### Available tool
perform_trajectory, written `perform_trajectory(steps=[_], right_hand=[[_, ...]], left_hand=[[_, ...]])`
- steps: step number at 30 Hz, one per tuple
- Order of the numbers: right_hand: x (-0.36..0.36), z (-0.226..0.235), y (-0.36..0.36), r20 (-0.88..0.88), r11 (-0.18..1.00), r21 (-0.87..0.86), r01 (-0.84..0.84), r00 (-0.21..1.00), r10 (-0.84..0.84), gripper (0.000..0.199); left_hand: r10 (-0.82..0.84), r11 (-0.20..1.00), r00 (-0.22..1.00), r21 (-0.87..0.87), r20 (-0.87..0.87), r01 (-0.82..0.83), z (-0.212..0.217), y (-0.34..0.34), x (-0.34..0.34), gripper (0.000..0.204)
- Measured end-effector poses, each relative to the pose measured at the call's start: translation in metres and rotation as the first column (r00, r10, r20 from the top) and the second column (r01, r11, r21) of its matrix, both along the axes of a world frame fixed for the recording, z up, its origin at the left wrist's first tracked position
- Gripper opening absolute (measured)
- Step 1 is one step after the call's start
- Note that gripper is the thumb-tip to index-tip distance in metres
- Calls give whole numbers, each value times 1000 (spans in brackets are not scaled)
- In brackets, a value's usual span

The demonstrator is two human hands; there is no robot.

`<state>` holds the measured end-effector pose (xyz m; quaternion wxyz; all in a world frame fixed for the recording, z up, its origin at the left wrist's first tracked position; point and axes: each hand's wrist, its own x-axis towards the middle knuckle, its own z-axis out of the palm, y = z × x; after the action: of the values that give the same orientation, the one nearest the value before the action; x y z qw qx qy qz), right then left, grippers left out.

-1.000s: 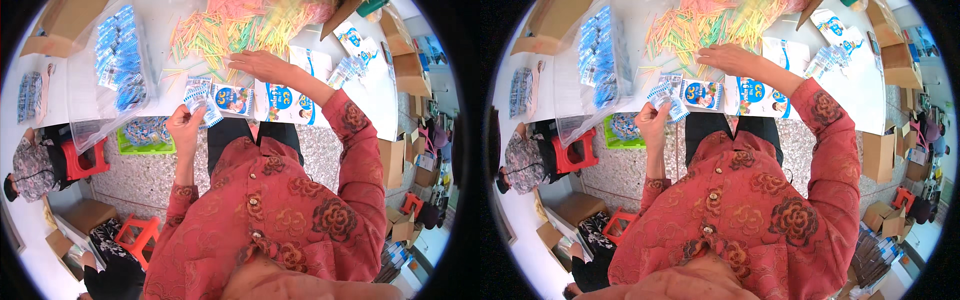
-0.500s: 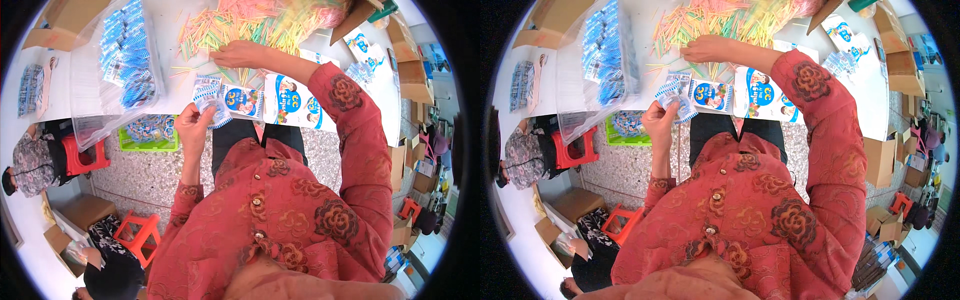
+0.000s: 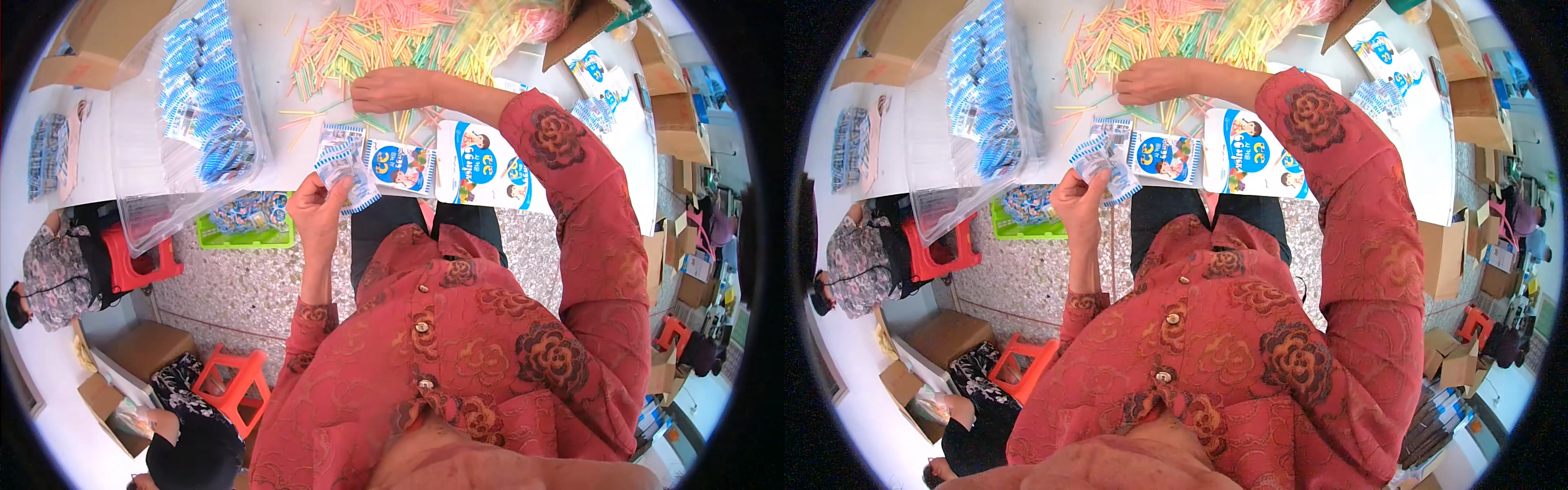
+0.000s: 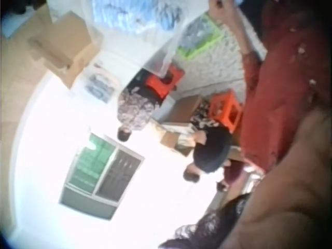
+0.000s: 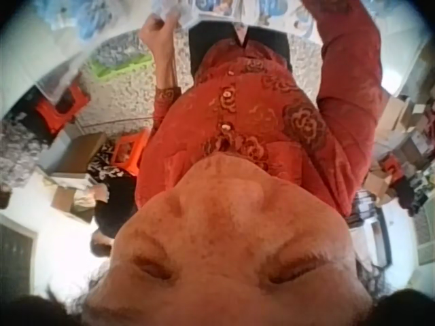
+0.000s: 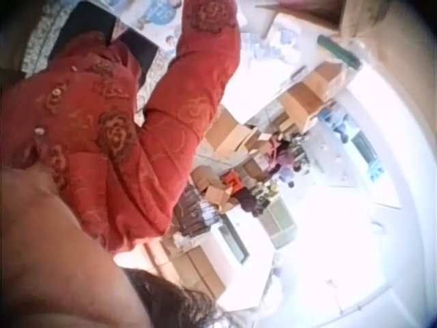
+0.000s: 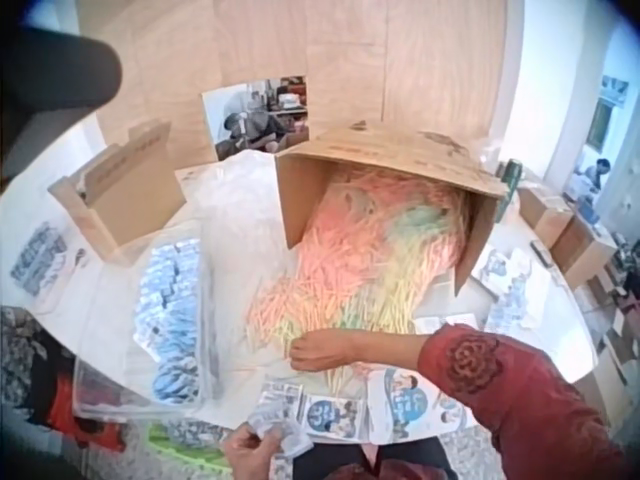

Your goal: Packing bundles of colorful sticks into small plastic bags at a low table.

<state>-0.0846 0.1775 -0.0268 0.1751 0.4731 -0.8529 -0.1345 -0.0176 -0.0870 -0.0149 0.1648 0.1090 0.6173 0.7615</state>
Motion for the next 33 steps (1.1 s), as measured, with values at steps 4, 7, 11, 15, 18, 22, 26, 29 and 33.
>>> perform_trajectory(steps=[4,7,11,15,18,22,26,29,33], right_hand=[[0,3,3,147,996,-32,86,986,-80,9],[1,8,1,266,822,-525,220,960,-88,9],[16,31,9,685,282,-644,711,700,-204,14],[47,43,13,898,-21,-440,898,440,-30,22],[60,14,16,837,42,-526,850,525,-156,22],[64,-1,13,746,128,-601,789,611,-265,23],[65,4,21,756,143,-542,828,554,-348,22],[72,20,31,845,-183,-534,825,523,-107,20],[90,66,40,788,-229,-584,779,612,70,15]], left_hand=[[-17,999,1000,29,1,17,1,2,1,8],[-27,999,1000,34,-8,27,1,1,1,8],[-31,999,999,26,6,31,2,0,1,11],[-48,999,999,-13,-10,48,3,5,2,10],[-75,997,997,3,-30,75,4,15,0,8],[-105,994,994,26,-11,105,16,28,2,6],[-131,991,983,14,-131,134,7,32,-2,9],[-137,990,975,-17,-172,137,5,38,-2,12],[-132,991,949,-66,-285,118,7,52,-3,15]])
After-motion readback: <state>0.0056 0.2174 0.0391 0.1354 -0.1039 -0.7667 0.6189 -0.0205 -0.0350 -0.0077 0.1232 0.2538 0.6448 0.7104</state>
